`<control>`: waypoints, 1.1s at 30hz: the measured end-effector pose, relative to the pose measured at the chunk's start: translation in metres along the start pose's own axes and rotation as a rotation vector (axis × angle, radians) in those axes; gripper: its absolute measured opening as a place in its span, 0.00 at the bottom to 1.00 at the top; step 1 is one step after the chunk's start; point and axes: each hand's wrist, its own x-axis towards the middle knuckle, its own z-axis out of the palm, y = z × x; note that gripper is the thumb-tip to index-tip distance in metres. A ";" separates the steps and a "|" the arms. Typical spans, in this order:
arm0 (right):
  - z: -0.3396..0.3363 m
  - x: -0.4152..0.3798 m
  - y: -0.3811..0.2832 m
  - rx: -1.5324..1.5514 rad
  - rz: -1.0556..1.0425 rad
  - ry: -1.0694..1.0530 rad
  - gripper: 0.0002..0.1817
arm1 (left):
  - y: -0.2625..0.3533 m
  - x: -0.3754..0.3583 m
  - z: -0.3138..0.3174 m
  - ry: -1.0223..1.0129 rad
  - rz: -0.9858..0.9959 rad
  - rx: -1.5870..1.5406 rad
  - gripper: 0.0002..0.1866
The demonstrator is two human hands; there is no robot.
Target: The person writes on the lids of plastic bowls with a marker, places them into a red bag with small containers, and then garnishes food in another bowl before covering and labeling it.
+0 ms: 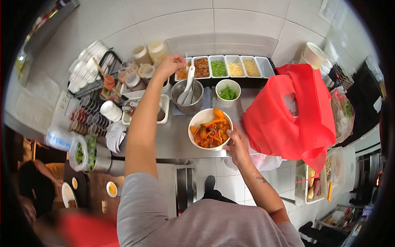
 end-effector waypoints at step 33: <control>-0.012 -0.639 0.182 -0.476 0.773 -1.396 0.34 | 0.353 -0.997 0.347 0.684 -0.937 0.781 0.17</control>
